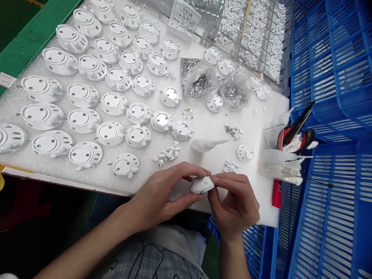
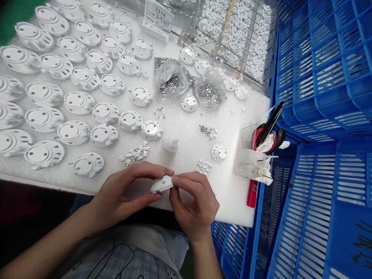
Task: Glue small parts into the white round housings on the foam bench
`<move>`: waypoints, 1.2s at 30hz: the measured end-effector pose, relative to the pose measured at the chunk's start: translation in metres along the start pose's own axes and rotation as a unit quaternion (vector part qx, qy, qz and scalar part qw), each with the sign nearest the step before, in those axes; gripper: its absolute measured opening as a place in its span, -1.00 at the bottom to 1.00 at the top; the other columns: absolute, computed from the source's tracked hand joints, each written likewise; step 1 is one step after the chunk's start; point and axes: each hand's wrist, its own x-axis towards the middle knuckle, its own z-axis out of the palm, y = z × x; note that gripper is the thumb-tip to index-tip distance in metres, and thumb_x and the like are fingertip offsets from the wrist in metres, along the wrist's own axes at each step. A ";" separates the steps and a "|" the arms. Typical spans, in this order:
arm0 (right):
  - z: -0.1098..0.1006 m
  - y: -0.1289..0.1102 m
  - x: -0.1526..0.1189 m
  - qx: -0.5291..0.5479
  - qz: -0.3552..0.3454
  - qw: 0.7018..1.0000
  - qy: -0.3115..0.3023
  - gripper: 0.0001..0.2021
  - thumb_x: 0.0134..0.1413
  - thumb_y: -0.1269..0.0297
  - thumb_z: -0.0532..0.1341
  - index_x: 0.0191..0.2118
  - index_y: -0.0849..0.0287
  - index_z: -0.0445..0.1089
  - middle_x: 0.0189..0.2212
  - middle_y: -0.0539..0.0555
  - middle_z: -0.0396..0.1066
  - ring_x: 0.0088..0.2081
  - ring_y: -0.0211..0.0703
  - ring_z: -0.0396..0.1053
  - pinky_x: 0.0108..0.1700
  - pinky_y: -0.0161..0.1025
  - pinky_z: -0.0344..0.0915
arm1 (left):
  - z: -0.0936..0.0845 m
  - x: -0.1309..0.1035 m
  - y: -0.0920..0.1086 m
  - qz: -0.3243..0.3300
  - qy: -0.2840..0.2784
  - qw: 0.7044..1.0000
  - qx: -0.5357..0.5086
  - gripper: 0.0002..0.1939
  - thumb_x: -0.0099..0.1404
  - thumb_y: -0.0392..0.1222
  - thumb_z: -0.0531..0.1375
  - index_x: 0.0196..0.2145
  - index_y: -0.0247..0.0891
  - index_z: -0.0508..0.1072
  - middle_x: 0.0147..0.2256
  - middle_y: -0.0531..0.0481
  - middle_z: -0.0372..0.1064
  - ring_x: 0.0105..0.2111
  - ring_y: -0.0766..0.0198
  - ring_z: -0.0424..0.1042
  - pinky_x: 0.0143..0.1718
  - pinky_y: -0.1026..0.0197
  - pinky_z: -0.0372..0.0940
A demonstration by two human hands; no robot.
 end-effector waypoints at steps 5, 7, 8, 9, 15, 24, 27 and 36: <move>-0.001 0.000 -0.002 0.005 0.007 1.000 -0.004 -0.64 0.15 0.60 0.34 -0.04 -0.01 0.51 -0.32 -0.01 0.56 -0.28 -0.13 0.53 -0.33 -0.16 0.47 | -0.002 0.001 0.000 0.032 -0.005 0.999 0.001 -0.72 0.44 -0.36 0.32 0.06 -0.17 0.48 0.01 -0.08 0.63 0.02 0.19 0.62 0.08 0.21 0.49; -0.001 0.001 -0.004 0.004 0.011 1.000 -0.005 -0.65 0.16 0.58 0.33 -0.04 -0.01 0.50 -0.31 -0.01 0.56 -0.28 -0.13 0.52 -0.34 -0.16 0.46 | -0.002 0.001 0.000 0.048 -0.003 0.999 0.008 -0.73 0.44 -0.37 0.31 0.06 -0.18 0.49 0.01 -0.10 0.63 0.02 0.19 0.62 0.09 0.22 0.49; -0.001 0.001 -0.004 0.007 0.015 1.000 -0.007 -0.65 0.17 0.58 0.34 -0.04 -0.01 0.50 -0.31 0.00 0.56 -0.28 -0.12 0.52 -0.34 -0.16 0.46 | -0.002 0.001 0.000 0.054 -0.003 0.998 0.012 -0.73 0.45 -0.37 0.31 0.06 -0.18 0.50 0.02 -0.11 0.63 0.02 0.20 0.62 0.08 0.23 0.49; -0.001 0.002 -0.005 0.011 0.019 1.000 -0.007 -0.65 0.16 0.58 0.34 -0.04 -0.01 0.50 -0.31 0.00 0.55 -0.28 -0.13 0.52 -0.33 -0.16 0.46 | -0.002 0.001 0.000 0.060 -0.002 0.998 0.017 -0.73 0.45 -0.37 0.31 0.06 -0.18 0.50 0.02 -0.12 0.62 0.02 0.20 0.62 0.08 0.24 0.49; -0.003 0.002 -0.005 0.046 0.052 0.997 -0.016 -0.70 0.17 0.57 0.34 -0.09 0.01 0.52 -0.34 0.00 0.55 -0.30 -0.15 0.49 -0.34 -0.18 0.44 | 0.000 0.000 -0.003 0.099 -0.011 0.993 0.069 -0.72 0.48 -0.38 0.24 0.10 -0.23 0.49 0.03 -0.22 0.60 0.00 0.19 0.62 0.03 0.26 0.51; -0.003 0.001 -0.004 0.051 0.082 0.995 -0.025 -0.78 0.20 0.53 0.34 -0.15 0.02 0.52 -0.37 -0.01 0.53 -0.33 -0.16 0.48 -0.36 -0.20 0.43 | 0.000 0.000 -0.004 0.105 -0.012 0.990 0.088 -0.73 0.50 -0.36 0.24 0.12 -0.26 0.50 0.02 -0.24 0.60 0.00 0.18 0.63 0.02 0.26 0.53; -0.003 0.001 -0.004 0.055 0.086 0.995 -0.021 -0.79 0.19 0.53 0.34 -0.17 0.03 0.52 -0.38 -0.01 0.52 -0.33 -0.17 0.47 -0.35 -0.21 0.43 | 0.000 0.000 -0.003 0.106 -0.011 0.990 0.092 -0.74 0.49 -0.37 0.25 0.10 -0.30 0.50 0.02 -0.26 0.60 0.01 0.19 0.63 0.04 0.29 0.51; -0.002 -0.002 -0.001 0.062 0.130 0.990 0.005 -0.87 0.22 0.46 0.33 -0.23 0.06 0.50 -0.41 -0.02 0.46 -0.41 -0.22 0.42 -0.49 -0.29 0.38 | -0.003 0.000 0.002 0.076 -0.072 0.989 0.109 -0.53 0.52 -0.36 0.19 0.33 -0.17 0.37 0.15 -0.22 0.55 0.12 0.09 0.60 0.13 0.19 0.52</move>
